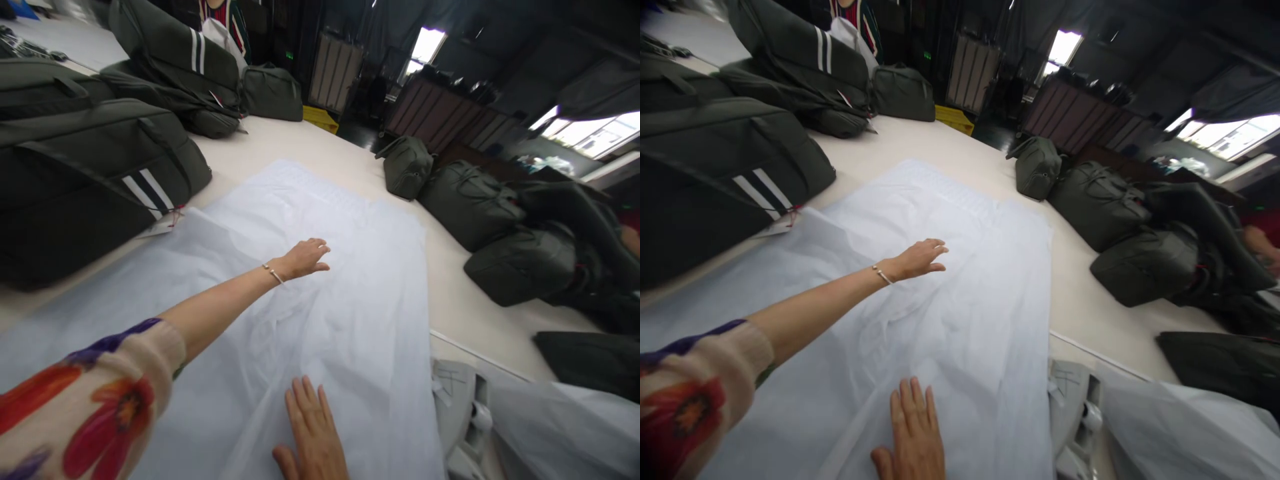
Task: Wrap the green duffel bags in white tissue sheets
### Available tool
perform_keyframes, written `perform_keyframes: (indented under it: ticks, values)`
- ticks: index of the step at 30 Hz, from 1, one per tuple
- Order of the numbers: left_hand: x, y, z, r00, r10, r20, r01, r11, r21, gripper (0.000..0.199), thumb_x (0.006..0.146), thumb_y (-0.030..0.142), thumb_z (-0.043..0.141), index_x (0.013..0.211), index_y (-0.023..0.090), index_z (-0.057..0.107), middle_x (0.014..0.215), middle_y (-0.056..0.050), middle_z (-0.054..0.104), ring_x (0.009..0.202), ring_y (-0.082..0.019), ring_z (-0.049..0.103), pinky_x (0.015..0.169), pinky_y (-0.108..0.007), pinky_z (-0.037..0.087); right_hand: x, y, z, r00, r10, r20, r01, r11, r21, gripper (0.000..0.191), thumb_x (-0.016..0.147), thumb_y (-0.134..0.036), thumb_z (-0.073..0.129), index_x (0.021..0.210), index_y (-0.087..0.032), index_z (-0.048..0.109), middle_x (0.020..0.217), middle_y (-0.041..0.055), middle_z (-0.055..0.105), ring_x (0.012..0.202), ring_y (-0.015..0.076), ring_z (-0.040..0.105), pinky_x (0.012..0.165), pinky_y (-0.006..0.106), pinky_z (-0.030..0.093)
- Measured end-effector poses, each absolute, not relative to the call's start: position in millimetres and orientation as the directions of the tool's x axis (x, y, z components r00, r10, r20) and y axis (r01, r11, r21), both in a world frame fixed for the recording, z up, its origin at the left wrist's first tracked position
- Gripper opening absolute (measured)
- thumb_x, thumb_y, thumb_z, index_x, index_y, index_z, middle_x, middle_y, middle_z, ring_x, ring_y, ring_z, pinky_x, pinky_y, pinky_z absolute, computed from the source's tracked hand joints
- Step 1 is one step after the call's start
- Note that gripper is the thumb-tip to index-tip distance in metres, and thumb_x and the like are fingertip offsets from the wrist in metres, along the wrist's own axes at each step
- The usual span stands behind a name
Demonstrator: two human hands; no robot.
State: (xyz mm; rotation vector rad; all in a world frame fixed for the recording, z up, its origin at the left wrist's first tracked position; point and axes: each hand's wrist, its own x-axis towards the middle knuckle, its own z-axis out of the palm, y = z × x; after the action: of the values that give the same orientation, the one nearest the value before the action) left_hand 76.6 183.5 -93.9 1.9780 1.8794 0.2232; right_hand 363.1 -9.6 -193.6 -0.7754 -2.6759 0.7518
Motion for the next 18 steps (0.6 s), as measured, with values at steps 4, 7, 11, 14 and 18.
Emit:
perform_keyframes:
  ticks: [4, 7, 11, 14, 18]
  values:
    - [98, 42, -68, 0.124, 0.986, -0.115, 0.898, -0.063, 0.435, 0.042, 0.092, 0.057, 0.046, 0.110, 0.022, 0.058, 0.114, -0.007, 0.061, 0.106, -0.021, 0.056, 0.094, -0.032, 0.045, 345, -23, -198, -0.799, 0.600, 0.038, 0.515, 0.717, -0.470, 0.075, 0.088, -0.028, 0.058, 0.153, -0.023, 0.022, 0.156, 0.0081, 0.028, 0.144, 0.0301, 0.025, 0.115, 0.056, 0.030]
    - [121, -75, -83, 0.120, 0.962, -0.246, 0.874, 0.015, 0.485, 0.075, 0.068, 0.079, 0.059, 0.115, 0.020, 0.057, 0.117, -0.012, 0.061, 0.105, -0.029, 0.057, 0.093, -0.042, 0.046, 337, -15, -195, -0.797, 0.601, 0.067, 0.524, 0.742, -0.419, 0.065, 0.092, -0.032, 0.053, 0.151, -0.018, 0.028, 0.154, 0.0108, 0.033, 0.143, 0.0291, 0.028, 0.115, 0.056, 0.029]
    - [140, -172, -124, 0.131, 0.886, -0.444, 0.873, 0.109, 0.475, 0.117, 0.057, 0.073, 0.072, 0.150, 0.023, 0.022, 0.157, -0.018, 0.025, 0.140, -0.038, 0.029, 0.113, -0.051, 0.028, 350, -42, -173, -0.763, 0.635, 0.120, 0.562, 0.744, -0.362, 0.062, 0.093, -0.035, 0.052, 0.149, -0.018, 0.032, 0.150, 0.0129, 0.040, 0.140, 0.0293, 0.034, 0.113, 0.054, 0.031]
    - [145, -198, -145, 0.061, 0.876, -0.478, 0.904, 0.154, 0.398, 0.120, 0.057, 0.049, 0.081, 0.153, 0.023, 0.012, 0.150, -0.017, 0.038, 0.134, -0.036, 0.039, 0.111, -0.048, 0.031, 369, -98, -160, -0.654, 0.753, 0.073, 0.682, 0.629, -0.372, 0.051, 0.081, -0.037, 0.069, 0.128, -0.023, 0.055, 0.125, 0.0108, 0.062, 0.119, 0.0309, 0.055, 0.100, 0.046, 0.045]
    - [141, -203, -157, 0.004, 0.902, -0.431, 0.856, 0.220, 0.468, 0.098, 0.072, 0.012, 0.058, 0.153, 0.022, 0.004, 0.119, -0.009, 0.065, 0.110, -0.023, 0.060, 0.099, -0.034, 0.043, 390, -161, -181, -0.535, 0.839, -0.097, 0.809, 0.476, -0.345, 0.029, 0.059, -0.022, 0.082, 0.081, -0.025, 0.063, 0.085, 0.0028, 0.066, 0.083, 0.0261, 0.063, 0.076, 0.035, 0.050]
